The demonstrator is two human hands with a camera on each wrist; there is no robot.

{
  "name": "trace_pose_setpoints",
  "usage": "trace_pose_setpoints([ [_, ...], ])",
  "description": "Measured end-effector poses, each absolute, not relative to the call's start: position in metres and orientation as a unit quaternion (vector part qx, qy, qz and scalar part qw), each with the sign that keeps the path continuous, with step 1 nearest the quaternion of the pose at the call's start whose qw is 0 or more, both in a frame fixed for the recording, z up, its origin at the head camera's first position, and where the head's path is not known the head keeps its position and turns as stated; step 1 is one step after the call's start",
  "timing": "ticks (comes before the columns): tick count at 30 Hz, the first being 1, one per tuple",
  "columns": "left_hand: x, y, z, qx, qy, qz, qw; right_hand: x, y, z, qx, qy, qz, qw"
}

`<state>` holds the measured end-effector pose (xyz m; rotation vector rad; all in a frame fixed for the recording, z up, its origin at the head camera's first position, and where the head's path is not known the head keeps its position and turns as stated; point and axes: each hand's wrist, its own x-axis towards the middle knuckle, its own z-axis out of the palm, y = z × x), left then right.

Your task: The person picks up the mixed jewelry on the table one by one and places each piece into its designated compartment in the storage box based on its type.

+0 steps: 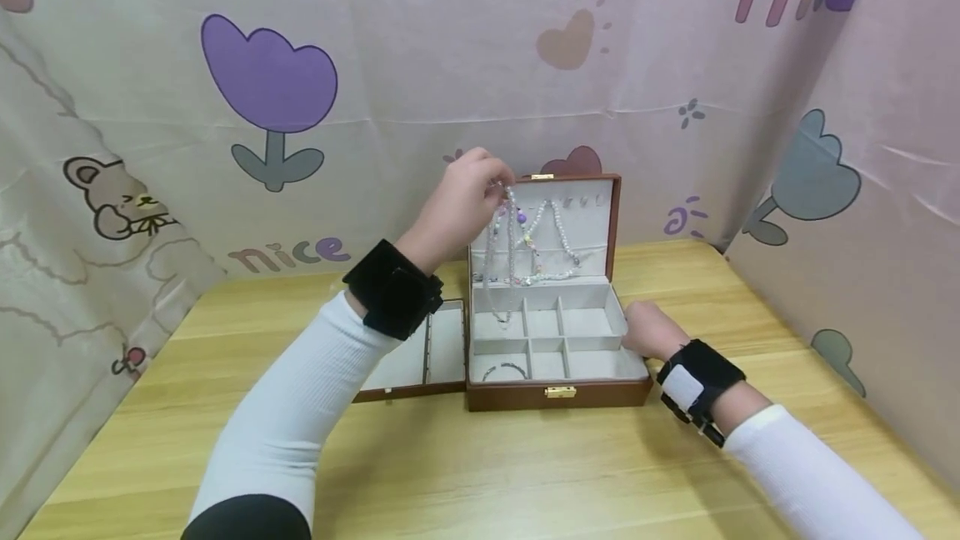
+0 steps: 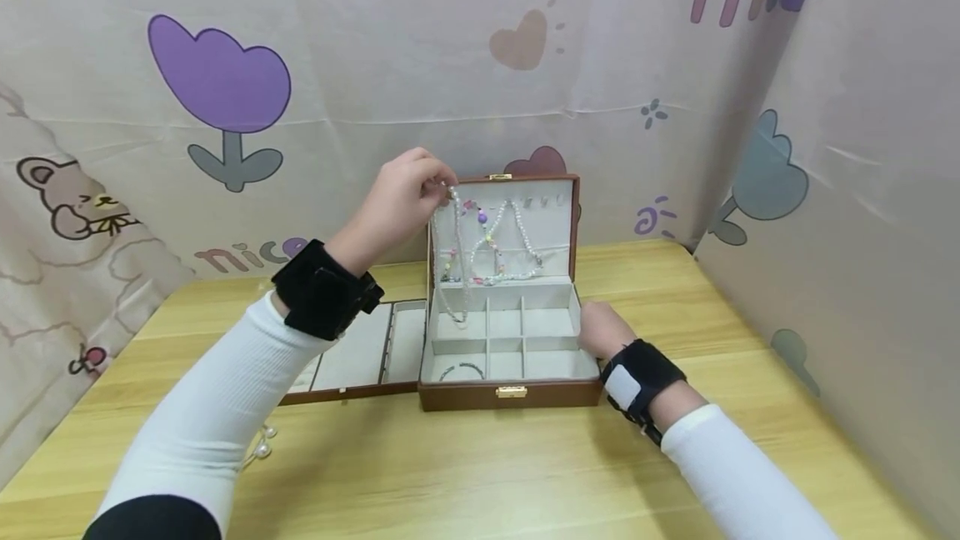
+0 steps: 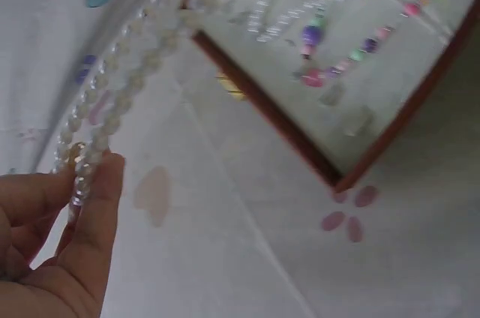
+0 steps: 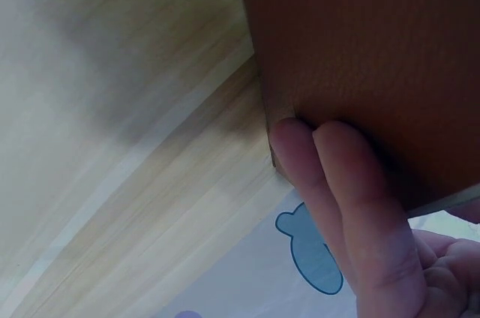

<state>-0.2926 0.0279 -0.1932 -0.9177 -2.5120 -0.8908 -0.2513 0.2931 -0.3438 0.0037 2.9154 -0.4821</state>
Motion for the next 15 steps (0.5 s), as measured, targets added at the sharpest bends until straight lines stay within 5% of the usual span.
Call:
trace_pose_setpoints([
  [15, -0.345, 0.035, -0.202, -0.293, -0.88, -0.31, 0.206, -0.253, 0.296, -0.348, -0.001, 0.985, -0.157, 0.076],
])
